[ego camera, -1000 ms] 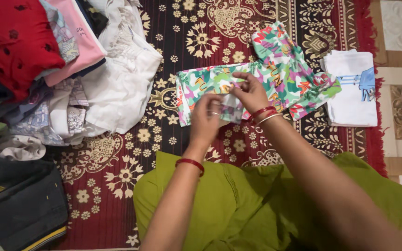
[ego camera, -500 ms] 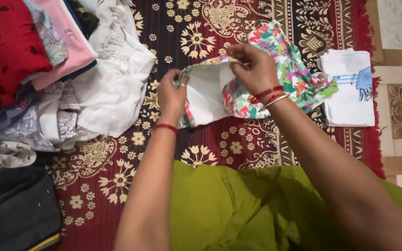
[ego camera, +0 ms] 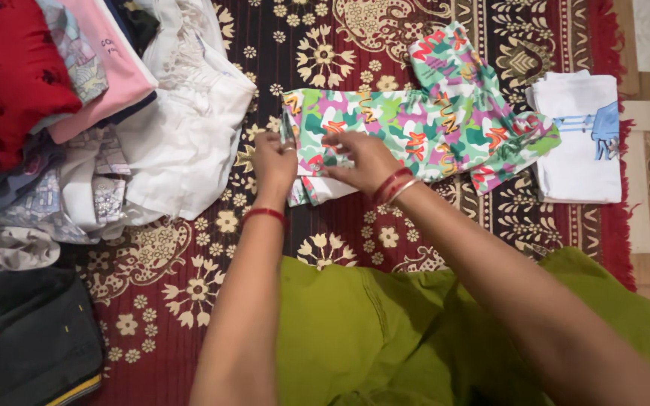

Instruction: The person sits on a rug and folds several items of clothing one by one. They fold a white t-shirt, a colorful patterned shirt, and a red patterned shirt, placing each folded item into a growing stack.

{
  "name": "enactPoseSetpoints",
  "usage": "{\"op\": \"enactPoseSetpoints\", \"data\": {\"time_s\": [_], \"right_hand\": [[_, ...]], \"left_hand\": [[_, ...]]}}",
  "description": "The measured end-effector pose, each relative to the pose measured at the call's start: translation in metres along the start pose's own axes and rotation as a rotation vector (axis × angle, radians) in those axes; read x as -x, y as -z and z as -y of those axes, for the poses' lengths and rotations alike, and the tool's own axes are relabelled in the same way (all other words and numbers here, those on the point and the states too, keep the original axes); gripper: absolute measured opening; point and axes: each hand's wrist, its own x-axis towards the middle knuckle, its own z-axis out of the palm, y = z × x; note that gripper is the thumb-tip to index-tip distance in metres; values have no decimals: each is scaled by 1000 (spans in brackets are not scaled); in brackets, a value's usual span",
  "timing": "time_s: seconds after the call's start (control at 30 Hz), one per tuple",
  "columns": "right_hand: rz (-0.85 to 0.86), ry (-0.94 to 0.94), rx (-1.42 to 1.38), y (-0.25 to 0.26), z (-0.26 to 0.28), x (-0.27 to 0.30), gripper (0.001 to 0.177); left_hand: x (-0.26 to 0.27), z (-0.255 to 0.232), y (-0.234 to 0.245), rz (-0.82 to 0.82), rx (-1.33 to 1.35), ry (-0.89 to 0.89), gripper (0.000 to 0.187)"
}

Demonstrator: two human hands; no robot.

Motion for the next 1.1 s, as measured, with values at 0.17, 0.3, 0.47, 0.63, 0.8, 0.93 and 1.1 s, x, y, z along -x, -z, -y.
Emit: {"op": "enactPoseSetpoints", "data": {"time_s": [0.17,0.3,0.47,0.63,0.8,0.93,1.1], "right_hand": [[-33,-11,203,-17,-11,31,31],[-114,198,375,-29,-18,34,34],[-78,195,512,-36,-23,20,27],[-261,191,332,-16,-15,20,20],[-209,202,429,-3,-6,34,7],[-129,137,549,-7,3,40,14],[-163,336,470,-17,24,41,55]], "left_hand": [[24,-4,13,203,131,449,23],[37,-11,24,294,252,546,28],[60,-23,37,356,-106,152,63],[58,-36,32,98,-47,64,43],[50,-9,23,64,41,55,35],[46,23,5,32,35,25,26],[44,26,4,61,248,2,29]]}}
